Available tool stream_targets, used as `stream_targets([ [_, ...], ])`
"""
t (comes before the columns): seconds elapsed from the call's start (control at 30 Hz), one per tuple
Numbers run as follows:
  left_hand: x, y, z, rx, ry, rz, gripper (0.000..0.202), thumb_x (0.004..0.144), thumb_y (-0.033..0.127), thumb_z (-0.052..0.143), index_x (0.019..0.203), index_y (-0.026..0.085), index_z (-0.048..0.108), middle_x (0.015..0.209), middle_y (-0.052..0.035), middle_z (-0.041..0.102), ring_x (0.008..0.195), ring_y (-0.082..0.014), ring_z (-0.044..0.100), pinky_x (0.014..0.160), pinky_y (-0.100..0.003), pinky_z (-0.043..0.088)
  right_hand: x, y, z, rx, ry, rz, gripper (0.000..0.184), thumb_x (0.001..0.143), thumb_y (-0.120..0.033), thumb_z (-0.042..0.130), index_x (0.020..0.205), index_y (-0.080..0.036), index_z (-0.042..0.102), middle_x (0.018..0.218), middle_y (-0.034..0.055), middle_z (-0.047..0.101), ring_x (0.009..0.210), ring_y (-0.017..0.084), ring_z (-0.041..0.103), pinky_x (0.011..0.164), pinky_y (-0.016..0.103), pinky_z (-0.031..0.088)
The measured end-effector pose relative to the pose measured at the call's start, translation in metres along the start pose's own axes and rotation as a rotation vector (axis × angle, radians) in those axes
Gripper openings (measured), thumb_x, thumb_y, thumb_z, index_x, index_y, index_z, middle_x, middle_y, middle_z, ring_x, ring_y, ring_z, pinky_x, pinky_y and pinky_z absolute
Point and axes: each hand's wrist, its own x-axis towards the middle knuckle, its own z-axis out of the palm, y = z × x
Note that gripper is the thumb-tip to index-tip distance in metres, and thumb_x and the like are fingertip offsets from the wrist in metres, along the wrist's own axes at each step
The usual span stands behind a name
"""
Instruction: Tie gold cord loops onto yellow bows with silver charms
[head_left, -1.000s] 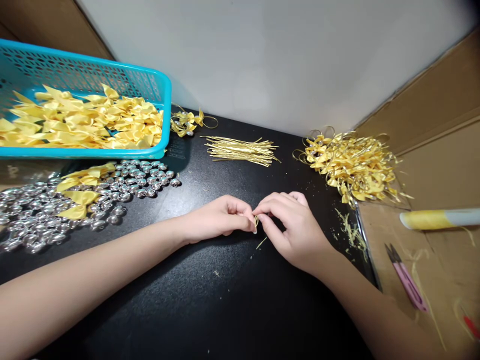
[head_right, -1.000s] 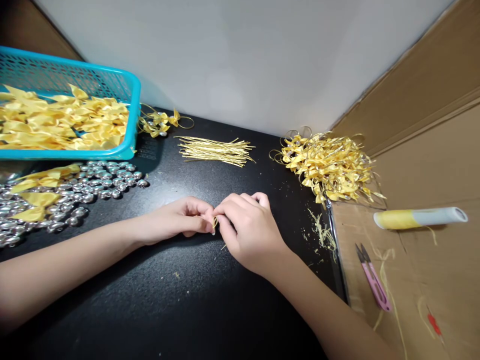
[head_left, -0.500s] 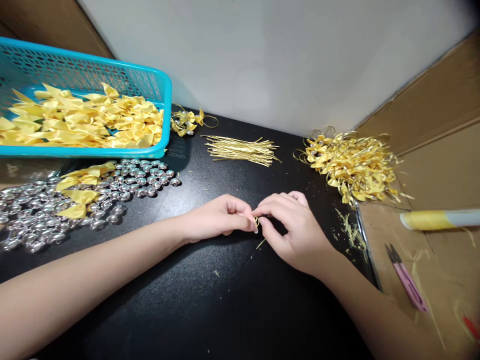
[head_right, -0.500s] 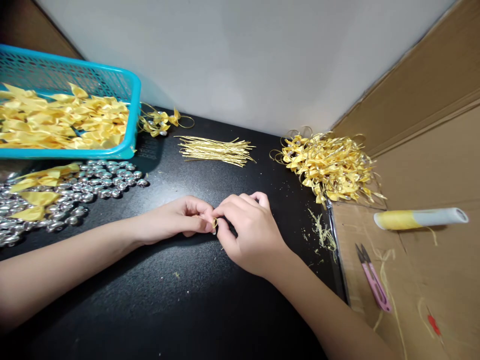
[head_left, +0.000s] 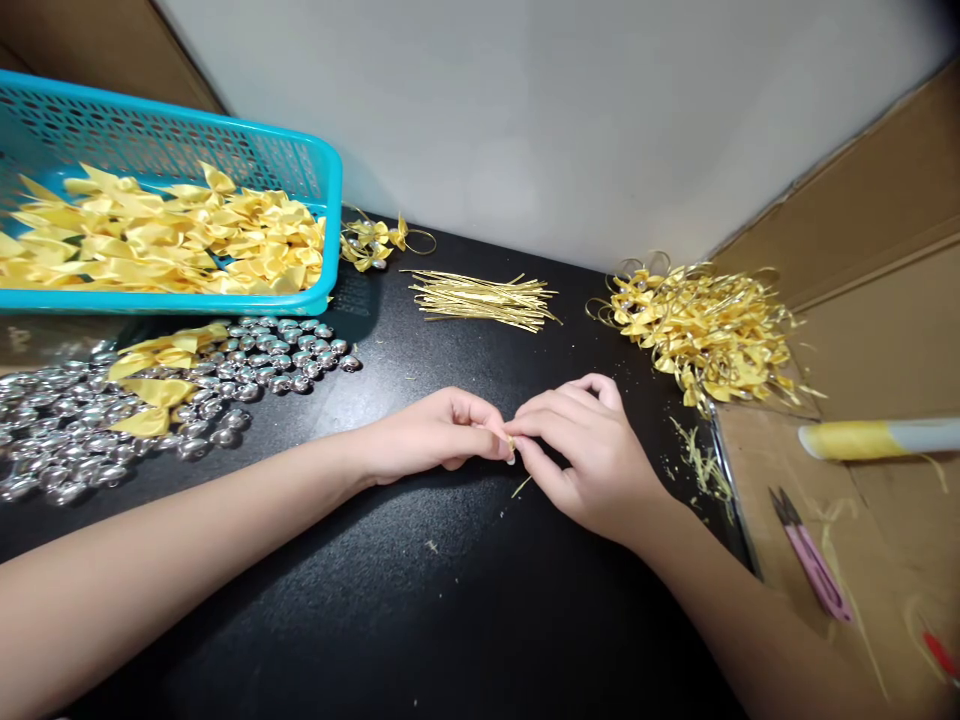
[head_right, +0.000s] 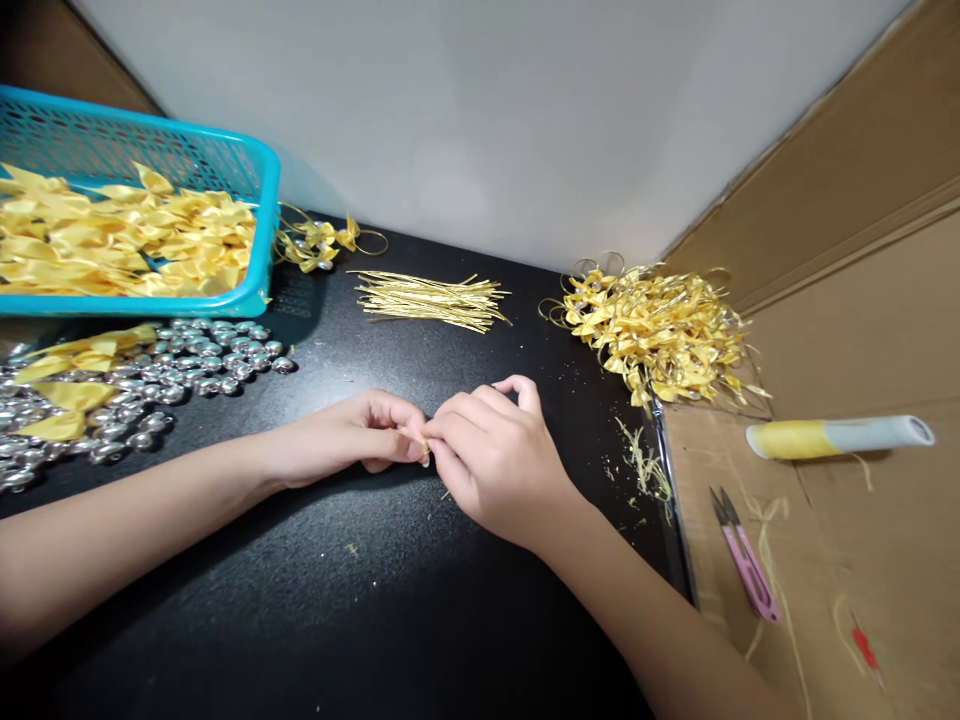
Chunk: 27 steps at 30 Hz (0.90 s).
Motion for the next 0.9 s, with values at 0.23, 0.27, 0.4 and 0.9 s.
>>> stream_targets([
  [0.23,-0.0008,0.0029,0.0013,-0.027,0.019,-0.015,0.02,0.071,0.033,0.068,0.066,0.014,0.064,0.057,0.006,0.046,0.05,-0.0061,0.031,0.047,-0.021,0.021,-0.0007,0.0012,0.0014,-0.047,0.001,0.015,0.017,0.092,-0.016,0.051,0.082,-0.02,0.064,0.083,-0.001,0.073,0.076,0.014,0.062,0.086,0.037,0.032],
  [0.27,-0.0008,0.0033,0.0013,-0.035,0.022,-0.014,0.018,0.071,0.032,0.068,0.067,0.014,0.065,0.058,0.0057,0.047,0.051,-0.0062,0.032,0.047,-0.021,0.021,-0.0004,0.0012,0.0013,-0.044,0.003,0.027,0.018,0.093,-0.016,0.051,0.082,-0.02,0.064,0.083,-0.001,0.073,0.076,0.014,0.062,0.086,0.037,0.032],
  [0.4,-0.0014,0.0028,0.001,-0.085,0.014,0.004,0.015,0.072,0.029,0.068,0.069,0.014,0.066,0.055,0.0062,0.045,0.05,-0.0063,0.03,0.046,-0.021,0.02,0.0007,0.0009,0.001,-0.039,0.0,0.049,0.017,0.093,-0.016,0.05,0.081,-0.02,0.062,0.083,-0.0006,0.072,0.076,0.013,0.062,0.086,0.037,0.032],
  [0.9,0.0016,0.0012,0.0074,-0.193,0.138,-0.005,0.016,0.069,0.027,0.069,0.061,0.015,0.063,0.044,0.0089,0.033,0.044,-0.0046,0.022,0.043,-0.021,0.013,0.0001,0.0013,-0.001,-0.147,0.031,-0.035,0.016,0.092,-0.016,0.053,0.083,-0.021,0.066,0.082,-0.0016,0.073,0.075,0.015,0.062,0.088,0.037,0.03],
])
